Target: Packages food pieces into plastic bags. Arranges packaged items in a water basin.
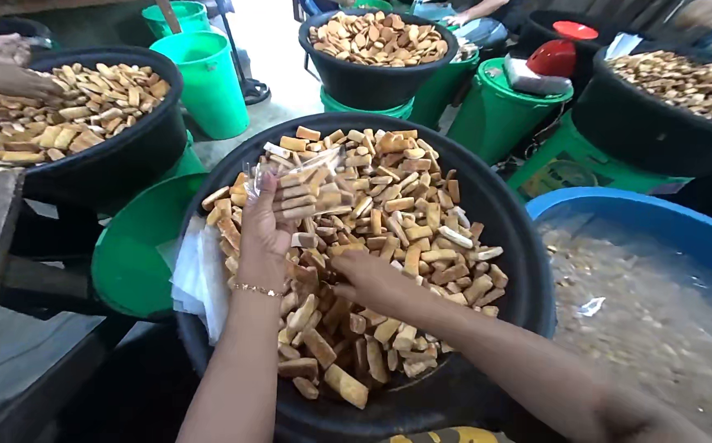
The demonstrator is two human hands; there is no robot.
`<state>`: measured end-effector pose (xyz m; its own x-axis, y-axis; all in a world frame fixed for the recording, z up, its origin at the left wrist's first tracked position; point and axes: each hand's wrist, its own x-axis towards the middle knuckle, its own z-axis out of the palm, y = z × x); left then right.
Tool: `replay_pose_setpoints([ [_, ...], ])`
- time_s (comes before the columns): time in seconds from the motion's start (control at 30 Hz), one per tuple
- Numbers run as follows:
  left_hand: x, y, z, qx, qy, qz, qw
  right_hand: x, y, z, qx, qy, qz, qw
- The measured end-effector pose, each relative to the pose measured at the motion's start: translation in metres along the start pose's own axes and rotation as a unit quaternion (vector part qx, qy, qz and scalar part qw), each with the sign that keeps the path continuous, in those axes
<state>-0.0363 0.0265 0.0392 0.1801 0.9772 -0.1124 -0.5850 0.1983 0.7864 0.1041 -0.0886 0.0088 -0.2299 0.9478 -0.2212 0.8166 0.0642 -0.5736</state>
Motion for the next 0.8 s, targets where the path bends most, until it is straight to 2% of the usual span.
replay_pose_setpoints([
  [0.03,0.002,-0.001,-0.002,-0.003,0.008,-0.006,1.000,0.006,-0.006,0.008,-0.039,-0.053,0.004,0.998],
  [0.1,0.003,-0.002,-0.004,-0.001,0.010,-0.025,1.000,0.009,-0.014,0.010,-0.082,-0.101,-0.001,0.991],
  [0.17,0.002,0.000,0.000,-0.002,0.022,-0.038,0.999,0.000,-0.017,-0.009,-0.075,-0.112,0.014,0.991],
  [0.2,0.002,0.000,0.003,-0.008,0.024,-0.039,0.999,-0.009,-0.014,-0.022,-0.050,-0.066,0.023,0.996],
  [0.23,0.001,0.000,0.006,-0.016,0.022,-0.038,0.999,-0.022,-0.009,-0.034,-0.017,0.028,0.023,0.999],
  [0.27,0.000,-0.001,0.008,-0.023,0.017,-0.040,0.999,-0.035,-0.002,-0.043,0.020,0.161,0.005,0.987],
  [0.3,-0.002,-0.003,0.011,-0.030,0.009,-0.039,0.999,-0.044,0.006,-0.048,0.060,0.302,-0.031,0.951],
  [0.33,-0.005,-0.005,0.015,-0.037,-0.003,-0.039,0.999,-0.049,0.013,-0.053,0.101,0.423,-0.080,0.897],
  [0.37,-0.009,-0.008,0.020,-0.041,-0.016,-0.044,0.998,-0.053,0.016,-0.058,0.140,0.502,-0.123,0.844],
  [0.43,-0.021,-0.014,0.031,-0.047,-0.067,-0.057,0.995,-0.056,0.014,-0.064,0.182,0.578,-0.178,0.775],
  [0.5,-0.033,-0.022,0.038,-0.050,-0.148,-0.070,0.985,-0.050,0.017,-0.063,0.161,0.610,-0.198,0.750],
  [0.57,-0.044,-0.031,0.040,-0.066,-0.216,-0.079,0.971,-0.039,0.025,-0.061,0.089,0.640,-0.205,0.736],
  [0.63,-0.052,-0.035,0.041,-0.085,-0.260,-0.096,0.957,-0.033,0.033,-0.059,-0.001,0.637,-0.223,0.738],
  [0.67,-0.055,-0.035,0.041,-0.086,-0.276,-0.102,0.952,-0.033,0.036,-0.058,-0.025,0.613,-0.233,0.755],
  [0.73,-0.058,-0.034,0.042,-0.076,-0.290,-0.096,0.949,-0.042,0.034,-0.057,-0.012,0.535,-0.234,0.811],
  [0.8,-0.061,-0.032,0.044,-0.038,-0.265,-0.075,0.960,-0.059,0.030,-0.057,0.058,0.456,-0.200,0.865],
])
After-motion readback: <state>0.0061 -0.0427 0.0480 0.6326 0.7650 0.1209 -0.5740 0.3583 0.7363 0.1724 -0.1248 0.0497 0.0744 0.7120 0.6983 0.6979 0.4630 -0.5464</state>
